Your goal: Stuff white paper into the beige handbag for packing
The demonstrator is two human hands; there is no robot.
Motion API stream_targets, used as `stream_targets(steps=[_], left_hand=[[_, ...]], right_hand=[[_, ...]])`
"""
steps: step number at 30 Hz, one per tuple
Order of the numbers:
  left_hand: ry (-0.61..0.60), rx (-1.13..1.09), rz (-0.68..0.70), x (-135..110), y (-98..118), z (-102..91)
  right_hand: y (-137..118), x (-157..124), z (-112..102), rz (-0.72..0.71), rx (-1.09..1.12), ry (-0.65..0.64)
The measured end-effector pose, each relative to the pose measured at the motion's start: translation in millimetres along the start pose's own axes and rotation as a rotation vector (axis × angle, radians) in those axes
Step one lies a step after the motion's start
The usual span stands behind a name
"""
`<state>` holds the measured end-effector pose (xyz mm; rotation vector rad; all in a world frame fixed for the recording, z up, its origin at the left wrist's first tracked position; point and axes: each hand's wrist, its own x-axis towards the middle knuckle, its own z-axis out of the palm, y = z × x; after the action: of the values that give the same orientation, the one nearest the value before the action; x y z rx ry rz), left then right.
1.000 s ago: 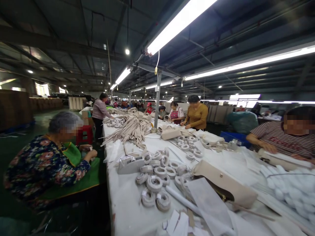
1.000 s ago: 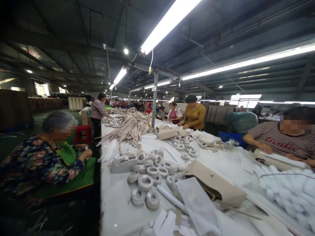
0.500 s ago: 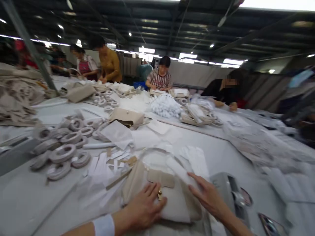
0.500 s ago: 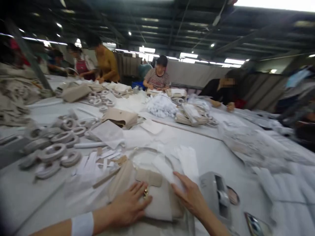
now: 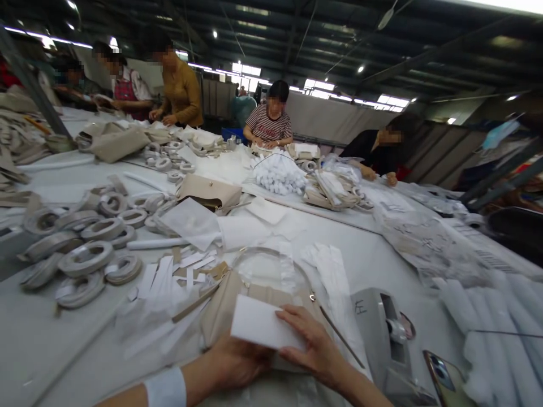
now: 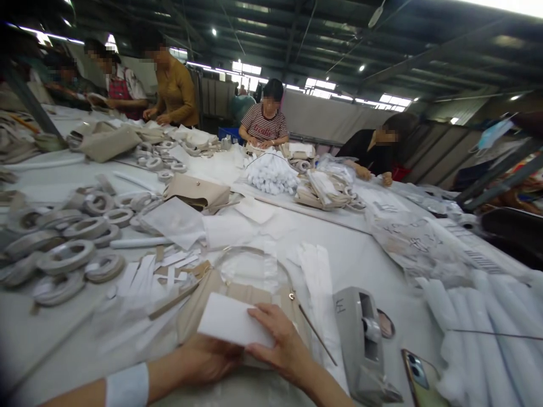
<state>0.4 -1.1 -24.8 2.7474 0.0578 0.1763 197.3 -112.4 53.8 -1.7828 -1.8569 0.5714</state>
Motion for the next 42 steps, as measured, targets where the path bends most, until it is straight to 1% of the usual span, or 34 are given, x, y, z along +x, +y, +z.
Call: stream_targets(steps=[3,5,9,12,15,20,23,25,28,33,36,38,40,42], left_hand=[[0.008,-0.011,-0.011,-2,-2,6.0],[0.012,-0.047,-0.033,-3,-3,6.8],[-0.018,-0.166,-0.054,-4,-5,5.8],[-0.057,-0.201,-0.062,-5,-8,7.8],[-0.055,-0.193,-0.059,-4,-9,8.9],[0.028,-0.072,-0.029,-3,-6,5.9],[0.086,0.027,-0.017,-5,-5,9.2],[0.116,0.096,0.005,-6,-4,14.6],[0.136,0.145,0.009,-6,-6,23.4],[0.064,0.074,-0.019,-7,-7,27.8],[0.037,0.034,-0.062,-8,-5,27.1],[0.038,0.071,-0.08,-8,-3,27.0],[0.099,0.158,-0.06,-9,-2,26.8],[0.232,0.245,-0.01,-11,-1,25.5]], right_hand=[[2,8,10,-0.049,-0.047,0.018],[4,13,14,-0.066,-0.104,0.006],[9,15,19,-0.069,-0.247,-0.056],[13,12,23,-0.09,-0.29,-0.095],[19,10,28,-0.106,-0.302,-0.107],[28,8,36,-0.131,-0.325,-0.079],[25,9,36,-0.164,-0.312,-0.072],[19,10,33,-0.179,-0.295,-0.093],[9,11,29,-0.15,-0.294,-0.125],[2,11,24,-0.096,-0.303,-0.125],[4,11,23,-0.101,-0.286,-0.146],[8,10,25,-0.105,-0.272,-0.143],[13,10,29,-0.109,-0.271,-0.14],[18,8,34,-0.117,-0.282,-0.137]])
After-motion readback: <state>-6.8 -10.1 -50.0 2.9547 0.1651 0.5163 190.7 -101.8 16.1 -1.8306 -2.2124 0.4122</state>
